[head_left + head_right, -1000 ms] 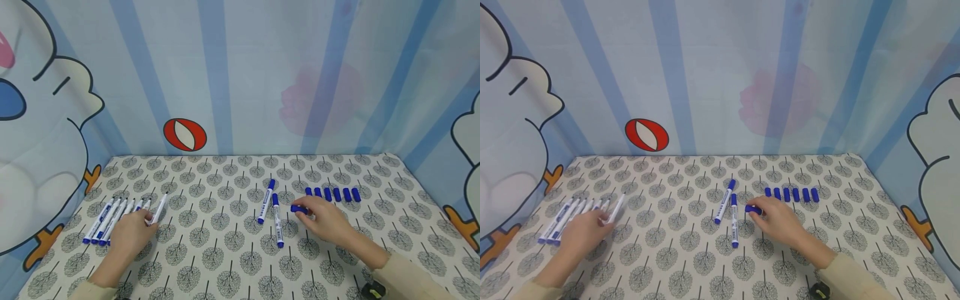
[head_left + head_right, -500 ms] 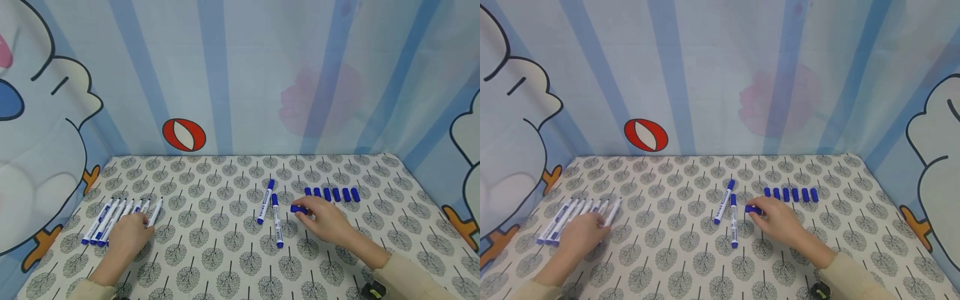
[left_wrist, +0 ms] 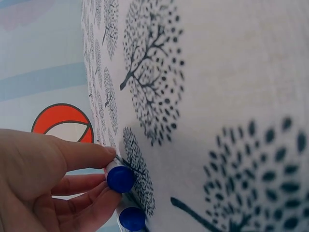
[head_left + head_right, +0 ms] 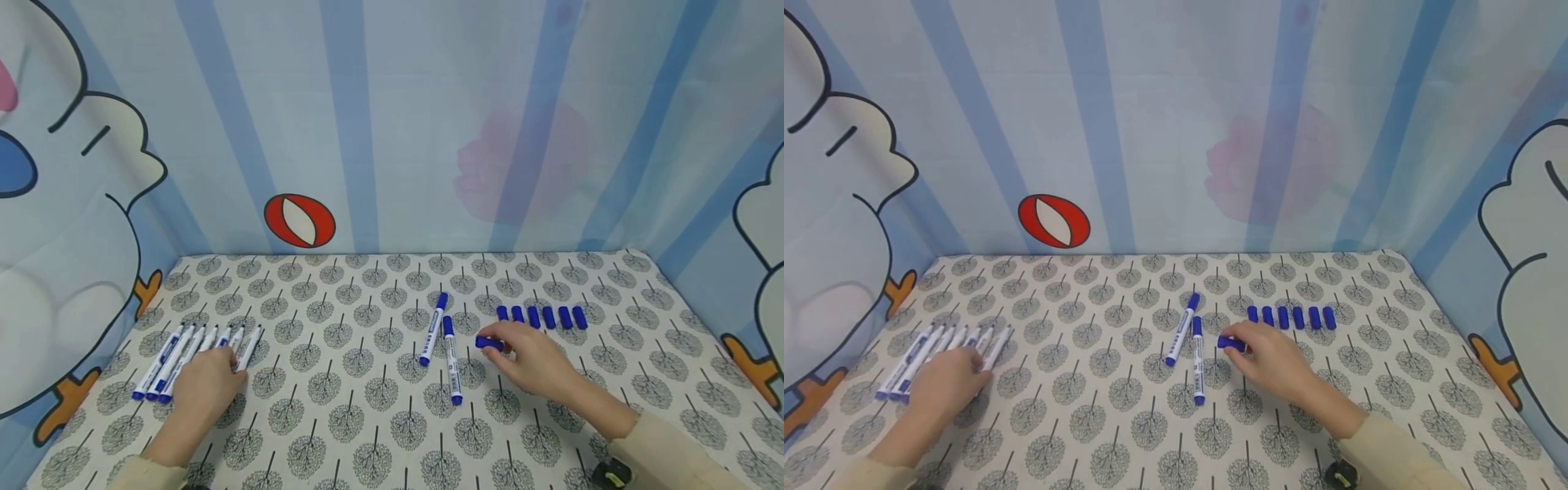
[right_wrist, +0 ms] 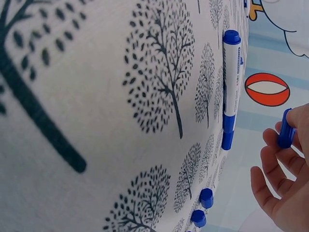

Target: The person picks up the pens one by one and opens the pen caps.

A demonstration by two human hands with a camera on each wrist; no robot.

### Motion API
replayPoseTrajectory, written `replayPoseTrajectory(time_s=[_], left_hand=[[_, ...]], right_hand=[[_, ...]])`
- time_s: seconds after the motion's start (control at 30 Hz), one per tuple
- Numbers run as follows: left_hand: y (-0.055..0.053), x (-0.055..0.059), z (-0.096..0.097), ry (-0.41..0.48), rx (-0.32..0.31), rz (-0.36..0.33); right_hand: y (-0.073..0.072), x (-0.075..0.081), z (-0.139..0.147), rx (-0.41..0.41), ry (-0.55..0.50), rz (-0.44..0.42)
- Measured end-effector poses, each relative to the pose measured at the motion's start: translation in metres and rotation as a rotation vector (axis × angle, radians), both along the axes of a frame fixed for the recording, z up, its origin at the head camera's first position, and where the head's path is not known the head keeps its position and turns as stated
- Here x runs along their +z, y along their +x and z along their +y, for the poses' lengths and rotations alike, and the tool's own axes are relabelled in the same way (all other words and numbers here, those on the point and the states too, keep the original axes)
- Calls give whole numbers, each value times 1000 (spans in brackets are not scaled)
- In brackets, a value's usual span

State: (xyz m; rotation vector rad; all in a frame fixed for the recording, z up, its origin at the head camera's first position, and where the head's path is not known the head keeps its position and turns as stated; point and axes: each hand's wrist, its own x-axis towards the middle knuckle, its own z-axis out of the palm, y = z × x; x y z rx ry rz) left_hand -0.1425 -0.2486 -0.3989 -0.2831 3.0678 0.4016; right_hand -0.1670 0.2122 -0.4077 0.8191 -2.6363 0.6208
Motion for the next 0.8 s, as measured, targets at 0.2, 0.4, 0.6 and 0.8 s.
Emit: replayPoseTrajectory(time_s=[0.2,0.4,0.6,0.8], left_hand=[[3,2,0,8,-5,1],[4,3,0,-3,-19,17],[4,3,1,-13,-13,9],[4,4,1,-17,-13,5]], right_hand=[[0,0,0,6,-2,0],[0,0,-1,4,-4,6],[1,1,-2,-1,4,-6],[2,1,-2,-10,12,-20]])
